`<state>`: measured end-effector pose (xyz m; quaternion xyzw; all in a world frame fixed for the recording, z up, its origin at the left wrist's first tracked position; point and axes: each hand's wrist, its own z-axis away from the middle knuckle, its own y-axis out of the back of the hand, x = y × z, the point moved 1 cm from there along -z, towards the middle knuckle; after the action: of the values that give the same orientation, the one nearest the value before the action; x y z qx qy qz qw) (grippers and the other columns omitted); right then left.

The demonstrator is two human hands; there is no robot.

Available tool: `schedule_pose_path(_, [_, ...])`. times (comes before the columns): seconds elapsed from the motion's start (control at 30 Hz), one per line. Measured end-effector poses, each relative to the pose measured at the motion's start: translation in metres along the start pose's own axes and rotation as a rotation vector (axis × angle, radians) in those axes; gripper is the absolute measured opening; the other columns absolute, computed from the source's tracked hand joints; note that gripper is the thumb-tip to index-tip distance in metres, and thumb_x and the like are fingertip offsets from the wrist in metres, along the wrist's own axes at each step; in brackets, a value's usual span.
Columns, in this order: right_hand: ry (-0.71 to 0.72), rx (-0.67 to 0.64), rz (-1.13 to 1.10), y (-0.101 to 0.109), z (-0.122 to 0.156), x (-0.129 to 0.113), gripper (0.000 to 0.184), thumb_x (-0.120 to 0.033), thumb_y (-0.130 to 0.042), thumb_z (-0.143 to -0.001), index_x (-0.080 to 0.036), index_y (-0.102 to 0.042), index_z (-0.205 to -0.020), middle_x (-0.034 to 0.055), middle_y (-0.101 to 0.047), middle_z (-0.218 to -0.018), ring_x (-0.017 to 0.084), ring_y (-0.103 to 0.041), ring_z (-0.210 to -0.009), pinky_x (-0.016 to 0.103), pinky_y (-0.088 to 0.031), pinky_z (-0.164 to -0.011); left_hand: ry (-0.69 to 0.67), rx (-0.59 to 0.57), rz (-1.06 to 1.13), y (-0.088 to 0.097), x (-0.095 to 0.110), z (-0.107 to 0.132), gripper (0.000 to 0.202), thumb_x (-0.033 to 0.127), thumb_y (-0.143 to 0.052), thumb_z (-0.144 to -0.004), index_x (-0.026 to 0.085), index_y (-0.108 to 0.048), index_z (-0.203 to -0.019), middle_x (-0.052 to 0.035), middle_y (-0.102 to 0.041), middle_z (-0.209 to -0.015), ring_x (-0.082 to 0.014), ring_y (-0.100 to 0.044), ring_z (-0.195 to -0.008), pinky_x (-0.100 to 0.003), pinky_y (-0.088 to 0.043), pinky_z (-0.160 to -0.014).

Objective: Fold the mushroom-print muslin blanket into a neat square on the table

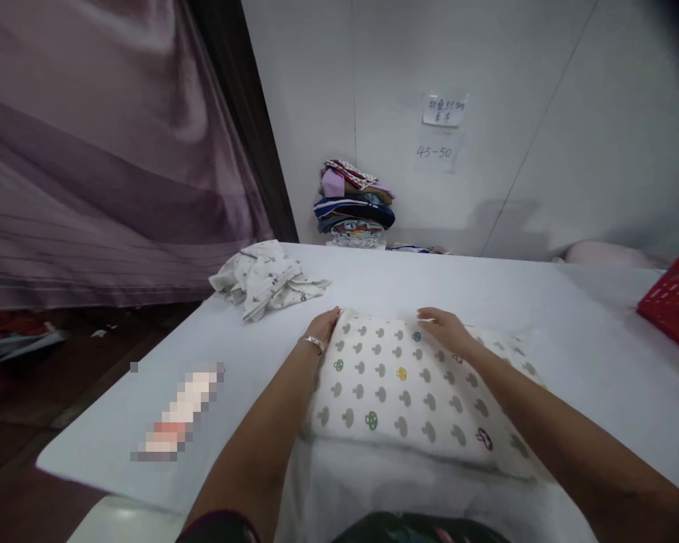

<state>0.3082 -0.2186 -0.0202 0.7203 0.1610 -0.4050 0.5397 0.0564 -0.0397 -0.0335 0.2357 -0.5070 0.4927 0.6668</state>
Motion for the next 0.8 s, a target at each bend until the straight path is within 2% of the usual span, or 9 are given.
schedule_pose_path(0.07, [0.099, -0.06, -0.063, -0.038, -0.012, -0.035, 0.026, -0.033, -0.056, -0.078, -0.022, -0.063, -0.101, 0.0039, -0.065, -0.102, 0.018, -0.06, -0.088, 0.032, -0.045, -0.083, 0.006, -0.015, 0.038, 0.0, -0.001, 0.001, 0.038, 0.04, -0.073, -0.058, 0.012, -0.063, -0.08, -0.0062, -0.065, -0.064, -0.0181, -0.061, -0.061, -0.031, -0.049, -0.059])
schedule_pose_path(0.13, [0.219, -0.053, -0.066, -0.07, -0.023, -0.064, 0.021, -0.031, -0.058, -0.077, -0.022, -0.063, -0.096, 0.0036, -0.064, -0.1, 0.018, -0.057, -0.091, 0.033, -0.043, -0.084, -0.009, -0.017, 0.061, 0.0, -0.002, 0.001, 0.038, 0.036, -0.076, -0.054, 0.012, -0.063, -0.082, -0.0043, -0.065, -0.064, -0.016, -0.061, -0.061, -0.029, -0.049, -0.06])
schedule_pose_path(0.2, [0.295, -0.022, -0.029, -0.094, -0.032, -0.084, 0.019, -0.029, -0.061, -0.075, -0.021, -0.063, -0.092, 0.004, -0.063, -0.096, 0.019, -0.055, -0.092, 0.034, -0.042, -0.084, -0.031, -0.01, 0.077, -0.001, -0.002, 0.0, 0.039, 0.035, -0.077, -0.053, 0.013, -0.063, -0.082, -0.0023, -0.064, -0.061, -0.0137, -0.059, -0.057, -0.027, -0.048, -0.059])
schedule_pose_path(0.27, [0.32, 0.02, 0.011, -0.108, -0.039, -0.096, 0.016, -0.027, -0.063, -0.074, -0.02, -0.062, -0.088, 0.004, -0.061, -0.09, 0.019, -0.053, -0.089, 0.034, -0.041, -0.082, -0.051, -0.008, 0.079, -0.002, -0.002, 0.0, 0.04, 0.036, -0.078, -0.052, 0.013, -0.064, -0.081, -0.0006, -0.063, -0.059, -0.0118, -0.056, -0.055, -0.026, -0.046, -0.058])
schedule_pose_path(0.43, [0.356, 0.079, 0.038, -0.117, -0.045, -0.103, 0.003, -0.022, -0.061, -0.075, -0.021, -0.058, -0.075, 0.0016, -0.055, -0.078, 0.017, -0.049, -0.081, 0.031, -0.039, -0.076, -0.075, -0.04, 0.065, -0.002, -0.001, 0.001, 0.042, 0.037, -0.08, -0.049, 0.014, -0.066, -0.082, -0.0014, -0.065, -0.061, -0.0116, -0.056, -0.056, -0.025, -0.045, -0.058])
schedule_pose_path(0.57, [0.393, 0.1, -0.02, -0.117, -0.041, -0.102, 0.006, -0.019, -0.057, -0.076, -0.022, -0.054, -0.071, 0.0011, -0.055, -0.077, 0.017, -0.049, -0.079, 0.031, -0.039, -0.075, -0.097, -0.029, 0.051, 0.0, -0.002, -0.002, 0.04, 0.037, -0.079, -0.05, 0.014, -0.067, -0.081, -0.0015, -0.065, -0.062, -0.0122, -0.056, -0.058, -0.026, -0.045, -0.06])
schedule_pose_path(0.7, [0.386, 0.119, -0.082, -0.119, -0.041, -0.098, 0.004, -0.02, -0.054, -0.076, -0.022, -0.053, -0.074, 0.0028, -0.059, -0.09, 0.019, -0.051, -0.089, 0.034, -0.039, -0.082, -0.13, -0.005, 0.026, 0.001, -0.005, -0.006, 0.034, 0.035, -0.077, -0.053, 0.016, -0.068, -0.079, -0.0014, -0.065, -0.065, -0.0123, -0.056, -0.061, -0.026, -0.045, -0.062])
schedule_pose_path(0.8, [0.324, 0.097, -0.117, -0.12, -0.044, -0.097, 0.003, -0.02, -0.054, -0.075, -0.023, -0.054, -0.076, 0.0032, -0.06, -0.101, 0.019, -0.051, -0.098, 0.036, -0.04, -0.085, -0.155, 0.003, 0.011, -0.001, -0.005, -0.006, 0.029, 0.034, -0.075, -0.055, 0.017, -0.068, -0.077, -0.001, -0.065, -0.066, -0.0119, -0.056, -0.061, -0.025, -0.045, -0.062])
